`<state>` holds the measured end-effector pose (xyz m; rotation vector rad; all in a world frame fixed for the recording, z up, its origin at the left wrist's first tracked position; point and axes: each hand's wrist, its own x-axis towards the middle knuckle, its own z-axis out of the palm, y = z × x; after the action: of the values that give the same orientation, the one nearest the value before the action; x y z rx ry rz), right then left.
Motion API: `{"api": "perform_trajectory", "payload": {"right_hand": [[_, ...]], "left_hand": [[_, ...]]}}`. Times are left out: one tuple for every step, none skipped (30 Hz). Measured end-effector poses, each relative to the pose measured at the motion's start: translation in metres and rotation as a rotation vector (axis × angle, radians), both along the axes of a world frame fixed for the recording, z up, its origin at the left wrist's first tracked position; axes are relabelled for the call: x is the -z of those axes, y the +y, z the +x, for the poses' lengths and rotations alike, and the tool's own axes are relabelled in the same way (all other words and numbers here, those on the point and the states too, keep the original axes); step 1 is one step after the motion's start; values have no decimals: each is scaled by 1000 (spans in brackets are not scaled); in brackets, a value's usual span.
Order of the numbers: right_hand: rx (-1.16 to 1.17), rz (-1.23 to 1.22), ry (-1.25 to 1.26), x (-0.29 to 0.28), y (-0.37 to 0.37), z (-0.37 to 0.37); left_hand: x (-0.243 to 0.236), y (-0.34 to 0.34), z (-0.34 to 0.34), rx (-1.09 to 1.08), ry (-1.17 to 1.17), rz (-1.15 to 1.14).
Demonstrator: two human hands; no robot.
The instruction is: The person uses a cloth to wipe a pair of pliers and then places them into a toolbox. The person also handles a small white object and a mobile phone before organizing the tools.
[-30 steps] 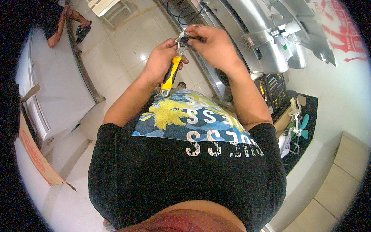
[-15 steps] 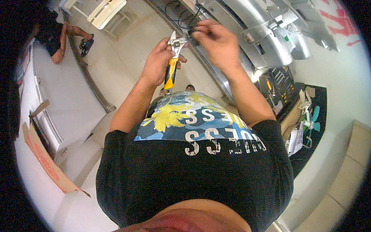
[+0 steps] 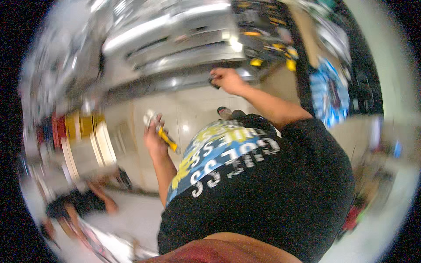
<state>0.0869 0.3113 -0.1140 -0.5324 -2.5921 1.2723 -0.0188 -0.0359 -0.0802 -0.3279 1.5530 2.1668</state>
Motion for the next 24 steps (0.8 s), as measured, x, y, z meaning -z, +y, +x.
{"api": "perform_trajectory", "payload": {"right_hand": [[61, -23, -7, 21, 3, 14], [147, -77, -80, 14, 6, 34], [207, -136, -151, 5, 6, 51], [283, -139, -135, 8, 4, 63], [351, -140, -132, 22, 7, 87], [410, -138, -128, 33, 10, 110], [475, -164, -136, 37, 13, 131], [539, -192, -142, 43, 14, 151], [599, -221, -146, 48, 15, 172], [651, -241, -129, 49, 9, 195], [702, -262, -112, 48, 5, 219], [745, -274, -94, 46, 6, 242], [798, -239, -113, 39, 6, 261], [848, -206, -133, 33, 6, 282], [894, -173, -155, 23, 5, 298], [959, -283, -104, 13, 4, 311], [1006, -277, -81, 8, 5, 325], [1048, -272, -51, 6, 10, 339], [1087, -267, -22, 4, 14, 351], [1134, -240, -53, 2, 21, 365], [1161, -228, -44, -3, 25, 375], [1170, -216, -35, -6, 31, 384], [1175, -204, -26, -9, 38, 394], [1177, -205, -10, -14, 45, 408]], "left_hand": [[6, 1, 2, 14, 0, -2], [11, 1, 0, 10, 4, -13], [24, 0, -3, 68, -53, 62], [41, -2, -19, 129, -113, 133], [55, 0, -27, 180, -190, 200], [61, 4, -30, 219, -230, 165], [62, 12, -31, 259, -270, 130], [64, 21, -32, 299, -309, 92], [69, 29, -32, 333, -309, 51], [70, 29, -32, 362, -316, 6], [72, 30, -32, 389, -321, -39], [78, 34, -32, 407, -350, -23], [74, 42, -29, 443, -332, -37], [71, 50, -25, 477, -315, -51], [66, 57, -21, 507, -297, -64], [59, 65, -17, 526, -280, -83], [53, 74, -10, 542, -263, -101], [50, 84, -2, 553, -239, -118], [49, 96, 8, 554, -227, -118], [49, 110, 19, 550, -217, -116], [49, 119, 26, 537, -206, -119], [52, 125, 28, 552, -261, -41], [56, 132, 34, 561, -299, -79], [54, 145, 45, 561, -341, -115]]}}
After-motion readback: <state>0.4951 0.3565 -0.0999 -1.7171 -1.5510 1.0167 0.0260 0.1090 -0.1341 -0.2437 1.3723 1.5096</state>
